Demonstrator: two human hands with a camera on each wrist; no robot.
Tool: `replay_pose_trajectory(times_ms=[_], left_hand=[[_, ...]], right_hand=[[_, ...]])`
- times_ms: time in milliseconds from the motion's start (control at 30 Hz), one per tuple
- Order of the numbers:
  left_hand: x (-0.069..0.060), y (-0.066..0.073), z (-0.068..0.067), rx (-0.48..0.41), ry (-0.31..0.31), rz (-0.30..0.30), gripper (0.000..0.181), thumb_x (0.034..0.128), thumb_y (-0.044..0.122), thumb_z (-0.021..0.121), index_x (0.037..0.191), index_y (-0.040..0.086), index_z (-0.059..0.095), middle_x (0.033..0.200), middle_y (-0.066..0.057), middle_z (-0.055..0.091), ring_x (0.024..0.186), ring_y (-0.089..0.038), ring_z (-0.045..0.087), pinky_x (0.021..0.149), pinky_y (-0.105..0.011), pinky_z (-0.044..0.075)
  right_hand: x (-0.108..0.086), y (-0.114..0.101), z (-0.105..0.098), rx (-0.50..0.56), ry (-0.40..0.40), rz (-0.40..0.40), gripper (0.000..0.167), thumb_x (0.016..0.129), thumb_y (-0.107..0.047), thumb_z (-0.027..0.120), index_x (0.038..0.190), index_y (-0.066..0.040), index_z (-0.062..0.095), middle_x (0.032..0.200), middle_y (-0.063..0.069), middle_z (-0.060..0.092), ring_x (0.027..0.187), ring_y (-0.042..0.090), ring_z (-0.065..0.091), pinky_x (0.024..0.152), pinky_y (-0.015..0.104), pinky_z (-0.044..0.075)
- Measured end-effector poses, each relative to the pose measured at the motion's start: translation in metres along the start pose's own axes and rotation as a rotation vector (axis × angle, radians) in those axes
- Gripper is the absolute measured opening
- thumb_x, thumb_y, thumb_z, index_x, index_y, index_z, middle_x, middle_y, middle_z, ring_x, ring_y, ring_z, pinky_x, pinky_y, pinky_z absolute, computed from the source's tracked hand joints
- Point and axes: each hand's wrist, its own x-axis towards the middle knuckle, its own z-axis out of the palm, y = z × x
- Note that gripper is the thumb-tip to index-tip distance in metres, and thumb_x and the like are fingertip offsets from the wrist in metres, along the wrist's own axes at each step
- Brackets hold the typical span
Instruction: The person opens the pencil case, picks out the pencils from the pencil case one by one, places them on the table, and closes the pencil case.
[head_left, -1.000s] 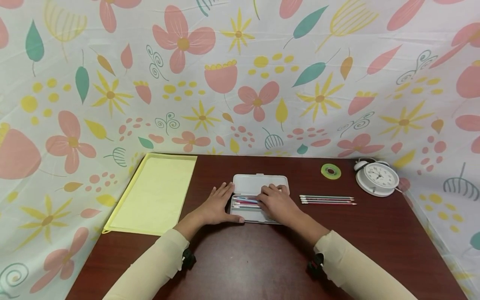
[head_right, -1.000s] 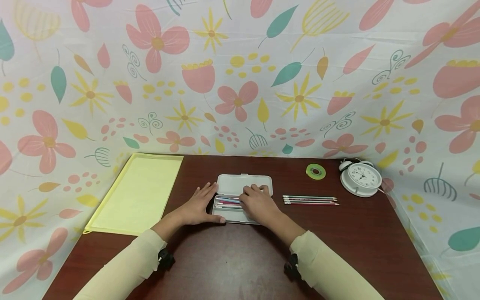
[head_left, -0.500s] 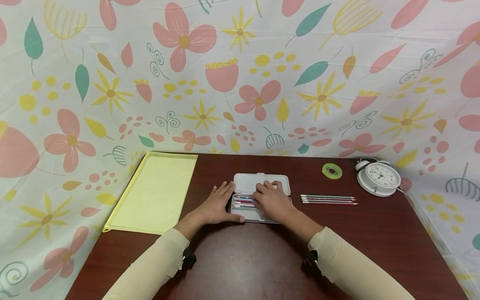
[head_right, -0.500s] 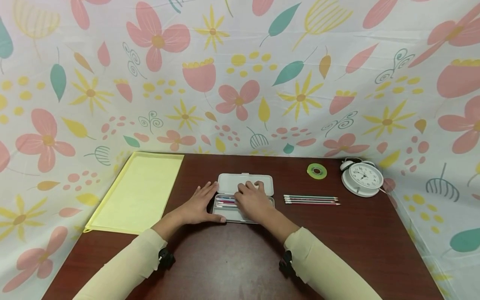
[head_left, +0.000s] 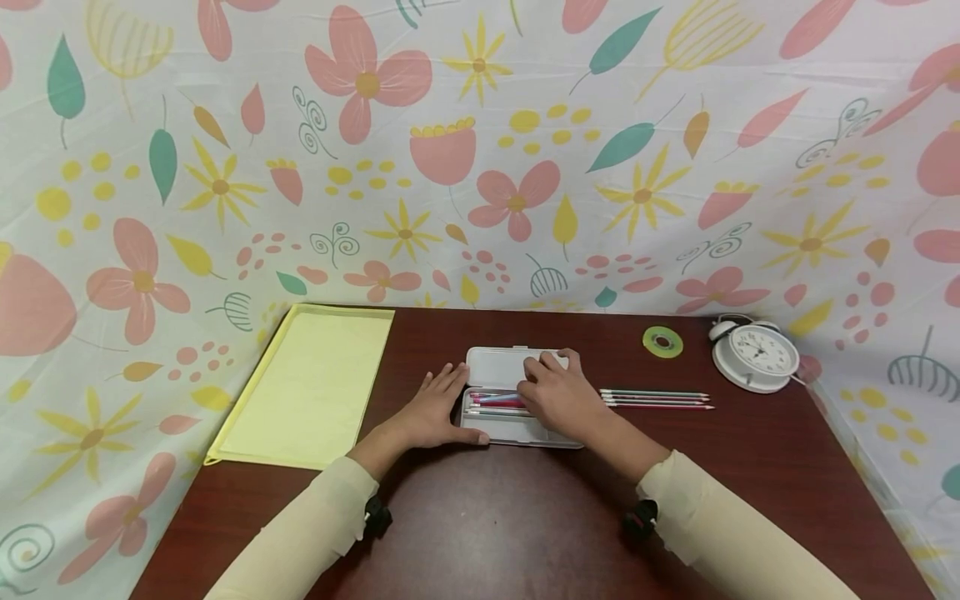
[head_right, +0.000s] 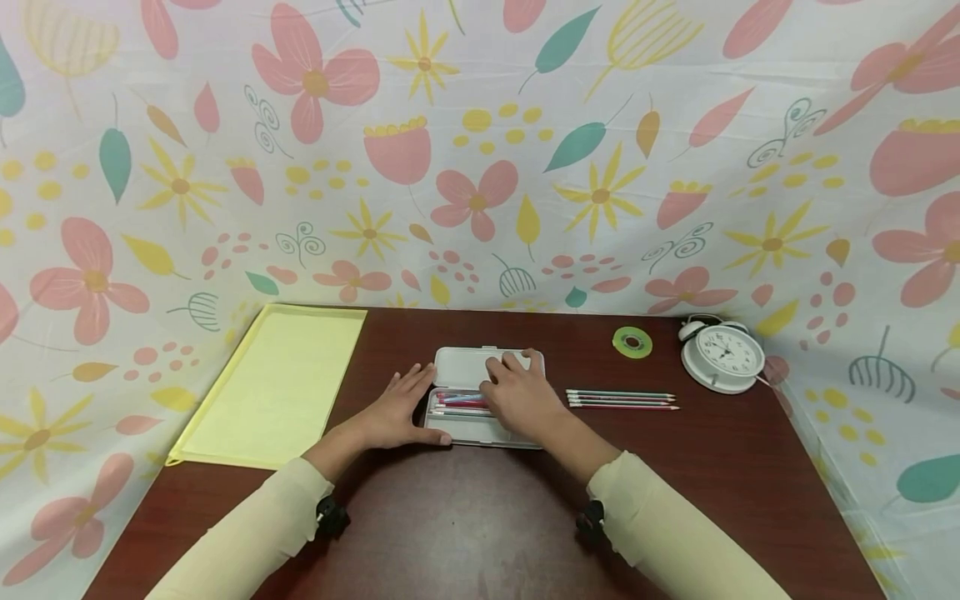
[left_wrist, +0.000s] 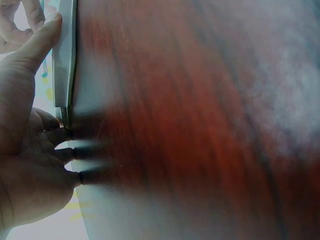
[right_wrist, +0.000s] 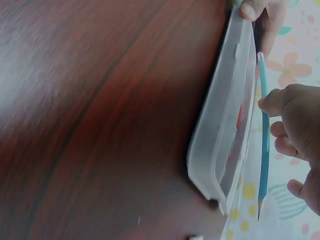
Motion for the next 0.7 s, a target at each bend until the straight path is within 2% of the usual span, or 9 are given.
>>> replay_pose_trajectory(times_ms=[167,333,467,700], left_hand=[[-0.001,-0.001,0.000,-0.028,0.008,0.020,0.137,0.0856,0.085,0.075,0.177,0.002,0.015,0.186,-0.018,0.017,0.175,-0.040,0.007,0.141,-0.062,0.005],[-0.002,0.002,-0.002,-0.024,0.005,0.014,0.136,0.0861,0.081,0.078,0.177,0.003,0.015,0.186,-0.017,0.017,0.175,-0.040,0.007,0.141,-0.063,0.005],[-0.003,0.007,-0.005,0.000,-0.014,-0.012,0.132,0.0884,0.071,0.082,0.177,0.003,0.014,0.186,-0.016,0.016,0.175,-0.038,0.007,0.142,-0.061,0.005],[-0.003,0.006,-0.005,-0.008,-0.012,-0.003,0.133,0.0877,0.071,0.083,0.177,0.001,0.014,0.186,-0.018,0.016,0.175,-0.040,0.008,0.141,-0.063,0.006]], right_hand=[[-0.012,0.013,-0.006,0.040,0.001,0.033,0.012,0.101,-0.025,0.084,0.091,-0.023,0.076,0.099,-0.001,0.058,0.101,0.025,0.055,0.105,0.069,0.050],[-0.028,0.030,-0.008,0.110,0.028,0.074,0.009,0.096,-0.023,0.089,0.099,-0.022,0.081,0.100,0.000,0.059,0.098,0.023,0.053,0.104,0.069,0.048],[-0.042,0.045,-0.007,0.155,0.043,0.096,0.009,0.095,-0.019,0.089,0.101,-0.022,0.082,0.099,-0.001,0.059,0.093,0.022,0.050,0.101,0.069,0.048],[-0.071,0.070,-0.005,0.161,0.032,0.161,0.007,0.098,-0.019,0.086,0.104,-0.021,0.083,0.102,0.000,0.062,0.096,0.023,0.052,0.097,0.068,0.047]])
